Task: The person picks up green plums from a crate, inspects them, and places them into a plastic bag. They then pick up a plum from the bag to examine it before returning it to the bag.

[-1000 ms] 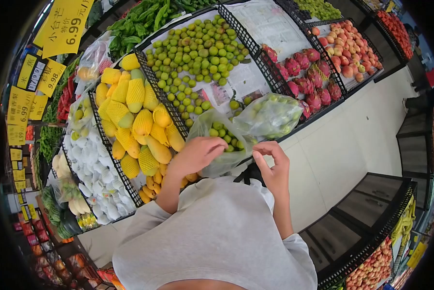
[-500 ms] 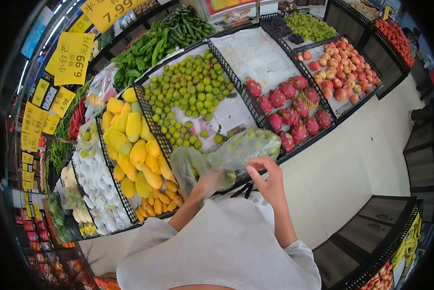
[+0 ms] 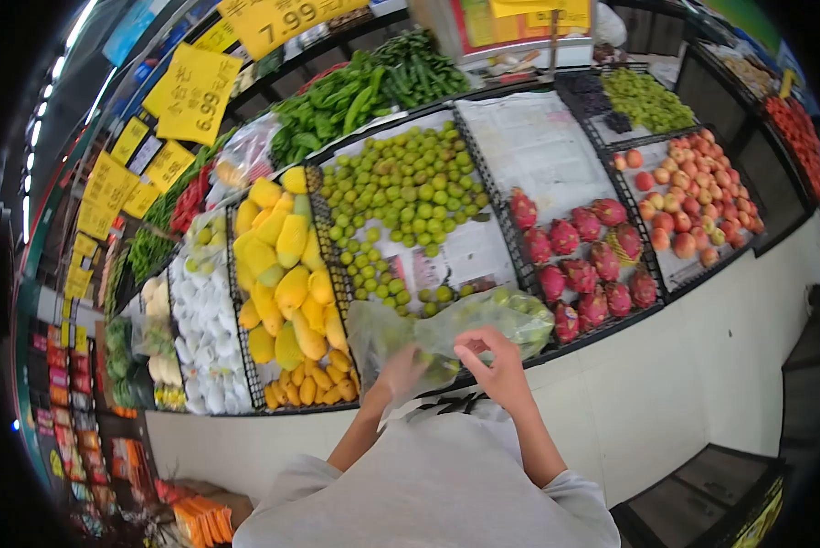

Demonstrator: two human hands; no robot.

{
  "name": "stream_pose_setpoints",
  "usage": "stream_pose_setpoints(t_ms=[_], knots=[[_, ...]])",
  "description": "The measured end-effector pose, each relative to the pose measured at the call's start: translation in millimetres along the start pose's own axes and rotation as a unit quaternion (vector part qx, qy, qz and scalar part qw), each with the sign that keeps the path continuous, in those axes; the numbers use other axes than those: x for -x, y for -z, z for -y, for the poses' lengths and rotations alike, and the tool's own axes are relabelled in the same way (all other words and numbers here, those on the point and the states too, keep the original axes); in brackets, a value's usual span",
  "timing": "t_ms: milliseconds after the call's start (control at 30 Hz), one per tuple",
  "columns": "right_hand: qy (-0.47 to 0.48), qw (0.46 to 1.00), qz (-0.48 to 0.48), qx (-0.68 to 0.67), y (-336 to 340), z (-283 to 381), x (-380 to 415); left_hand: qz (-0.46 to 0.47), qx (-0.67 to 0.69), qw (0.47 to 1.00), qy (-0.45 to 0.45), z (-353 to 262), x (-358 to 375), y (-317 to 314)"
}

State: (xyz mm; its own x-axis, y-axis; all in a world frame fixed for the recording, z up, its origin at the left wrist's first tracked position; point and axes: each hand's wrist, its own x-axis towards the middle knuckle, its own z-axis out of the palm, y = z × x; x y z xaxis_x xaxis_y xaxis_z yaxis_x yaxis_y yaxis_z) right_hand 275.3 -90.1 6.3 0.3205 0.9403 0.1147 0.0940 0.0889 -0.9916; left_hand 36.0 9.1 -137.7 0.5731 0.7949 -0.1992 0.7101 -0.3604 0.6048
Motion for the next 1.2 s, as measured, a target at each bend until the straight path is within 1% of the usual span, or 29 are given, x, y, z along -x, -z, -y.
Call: stream_pose_setpoints(t_ms=[33,67,100,133,167,233,300,367,433,467,533,633,700,767,800,900,933,1000,1033,1133,1200], knots=[[0.001,1.0,0.011,-0.005,-5,1,-3,-0.032,0.021,0.999,0.005,3,8,6],[-0.013,0.999,0.024,-0.016,-11,4,-6,-0.087,0.062,0.994,-0.024,8,14,12],[-0.005,0.999,0.041,-0.012,-17,4,-10,-0.141,0.1,0.984,-0.052,3,19,24],[0.001,0.998,0.057,-0.009,-24,3,-12,-0.16,0.185,0.97,0.006,-17,24,41],[0.002,0.997,0.071,-0.007,-32,3,-13,-0.159,0.255,0.953,0.037,-24,27,54],[0.028,0.996,0.089,-0.001,-45,15,-19,-0.159,0.388,0.903,0.093,-29,33,77],[0.055,0.994,0.099,0.014,-60,27,-24,-0.184,0.522,0.828,0.088,-43,45,98],[0.074,0.991,0.114,0.011,-77,36,-28,-0.196,0.618,0.758,0.073,-48,54,110],[0.086,0.988,0.127,0.007,-98,47,-29,-0.208,0.655,0.724,0.059,-55,67,121],[0.093,0.983,0.155,0.011,-106,48,-29,-0.204,0.675,0.708,0.05,-55,73,125],[0.11,0.979,0.172,0.025,-127,56,-28,-0.194,0.713,0.673,0.028,-53,86,131],[0.137,0.968,0.203,0.058,-151,64,-25,-0.181,0.719,0.671,-0.005,-45,102,136],[0.161,0.958,0.222,0.082,-166,66,-23,-0.174,0.719,0.673,-0.01,-41,113,139],[0.153,0.95,0.259,0.079,-180,66,-18,-0.15,0.729,0.667,-0.032,-30,122,140],[0.147,0.946,0.277,0.078,-187,67,-15,-0.142,0.718,0.681,-0.021,-26,126,141],[0.143,0.944,0.278,0.101,-210,71,-4,-0.129,0.752,0.647,0.003,-23,137,151],[0.13,0.947,0.275,0.102,-217,73,0,-0.125,0.755,0.643,0.01,-22,141,153],[0.104,0.953,0.267,0.103,-231,74,8,-0.102,0.786,0.61,0.021,-14,149,157],[0.114,0.952,0.263,0.103,-237,71,11,-0.089,0.8,0.592,0.027,-8,152,157],[0.13,0.951,0.257,0.109,-251,57,22,-0.053,0.817,0.573,0.034,20,162,151],[0.129,0.951,0.258,0.115,-259,51,26,-0.033,0.815,0.577,0.039,33,167,151]])
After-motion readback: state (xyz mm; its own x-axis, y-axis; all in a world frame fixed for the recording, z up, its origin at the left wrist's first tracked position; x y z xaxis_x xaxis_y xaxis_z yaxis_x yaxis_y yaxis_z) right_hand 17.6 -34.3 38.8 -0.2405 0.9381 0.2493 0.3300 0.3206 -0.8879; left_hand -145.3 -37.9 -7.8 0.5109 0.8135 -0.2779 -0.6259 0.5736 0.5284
